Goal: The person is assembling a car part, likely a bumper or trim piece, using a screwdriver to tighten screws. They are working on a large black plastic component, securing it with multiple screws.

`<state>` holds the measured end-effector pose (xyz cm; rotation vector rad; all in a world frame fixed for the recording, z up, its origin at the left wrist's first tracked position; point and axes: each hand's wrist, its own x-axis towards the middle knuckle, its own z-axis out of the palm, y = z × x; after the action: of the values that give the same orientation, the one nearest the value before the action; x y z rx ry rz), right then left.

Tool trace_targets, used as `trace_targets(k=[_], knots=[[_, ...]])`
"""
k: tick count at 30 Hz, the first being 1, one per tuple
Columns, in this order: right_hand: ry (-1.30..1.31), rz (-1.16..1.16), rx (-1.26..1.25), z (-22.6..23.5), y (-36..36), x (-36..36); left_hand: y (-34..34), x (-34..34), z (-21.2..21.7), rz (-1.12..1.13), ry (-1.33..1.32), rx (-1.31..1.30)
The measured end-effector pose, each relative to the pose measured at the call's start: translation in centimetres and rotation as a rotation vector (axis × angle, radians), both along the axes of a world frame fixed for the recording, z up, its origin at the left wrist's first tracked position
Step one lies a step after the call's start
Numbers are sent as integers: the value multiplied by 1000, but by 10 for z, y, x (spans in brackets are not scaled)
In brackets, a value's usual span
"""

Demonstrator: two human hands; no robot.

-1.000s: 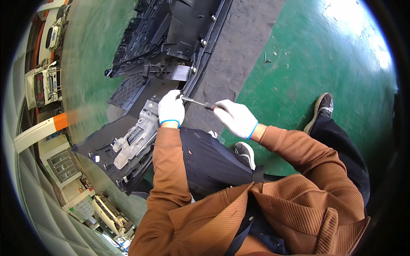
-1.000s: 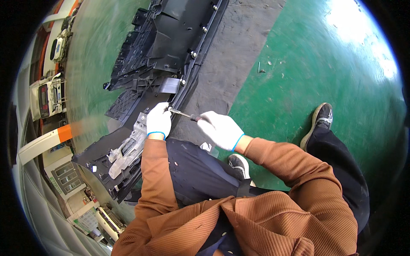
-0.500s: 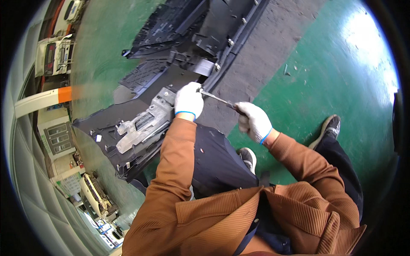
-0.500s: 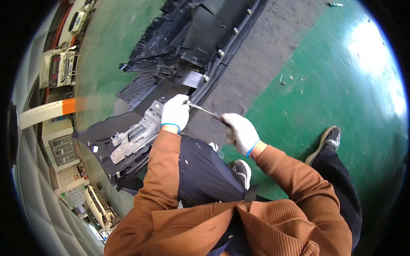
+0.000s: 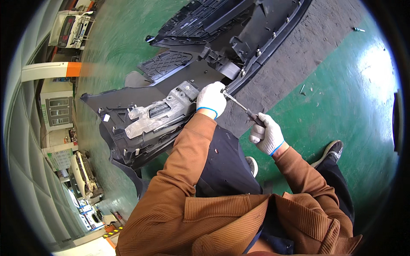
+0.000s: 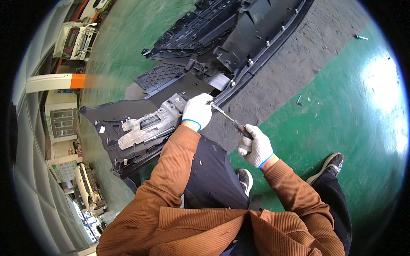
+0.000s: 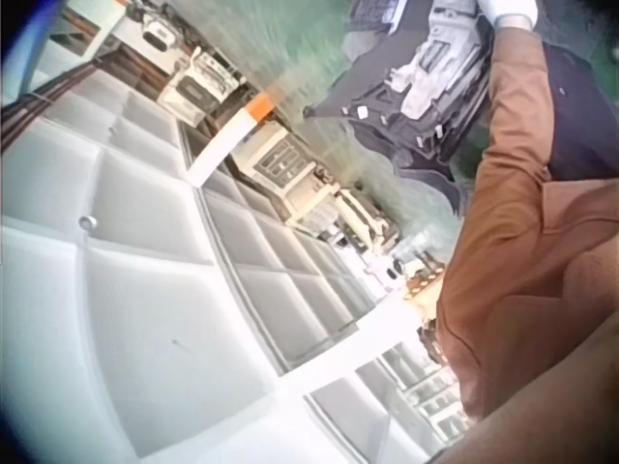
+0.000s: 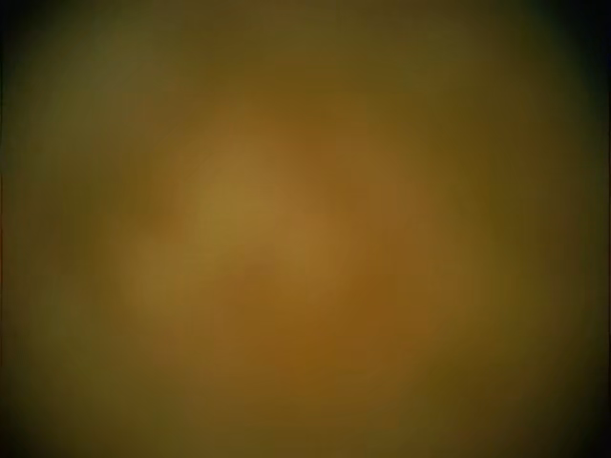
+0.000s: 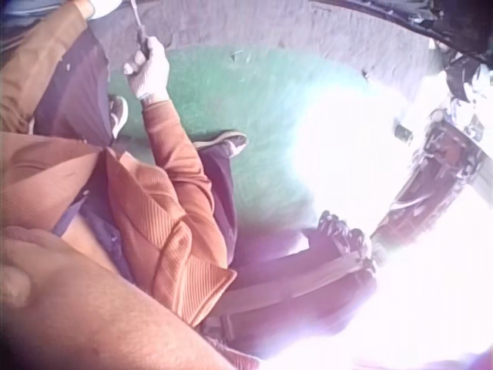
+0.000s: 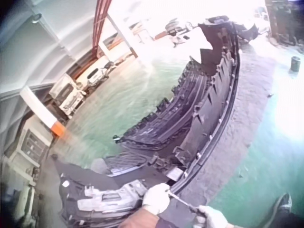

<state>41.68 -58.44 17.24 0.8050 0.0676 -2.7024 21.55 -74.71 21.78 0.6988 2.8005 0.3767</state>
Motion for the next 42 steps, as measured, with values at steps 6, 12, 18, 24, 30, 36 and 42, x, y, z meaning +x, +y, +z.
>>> trace_targets(k=[6,12,18,24,30,36,42], knots=[[607,91,2285,27,21,-14,-8,0,-2,33,-33,-37],[482,97,1725,7,4,-12,-3,-2,1,-1,-32,-85],[-9,120,317,0,-4,-8,4,-2,7,29,-87,-54],[700,48,2248,27,21,-14,-10,5,-3,88,-19,123],[188,37,944,3,5,-9,0,0,9,44,-83,-34],[212,-27,1029,-6,4,-7,0,-3,3,-2,-53,-3],[645,315,2121,20,31,-15,-14,-5,-5,-14,-51,31]])
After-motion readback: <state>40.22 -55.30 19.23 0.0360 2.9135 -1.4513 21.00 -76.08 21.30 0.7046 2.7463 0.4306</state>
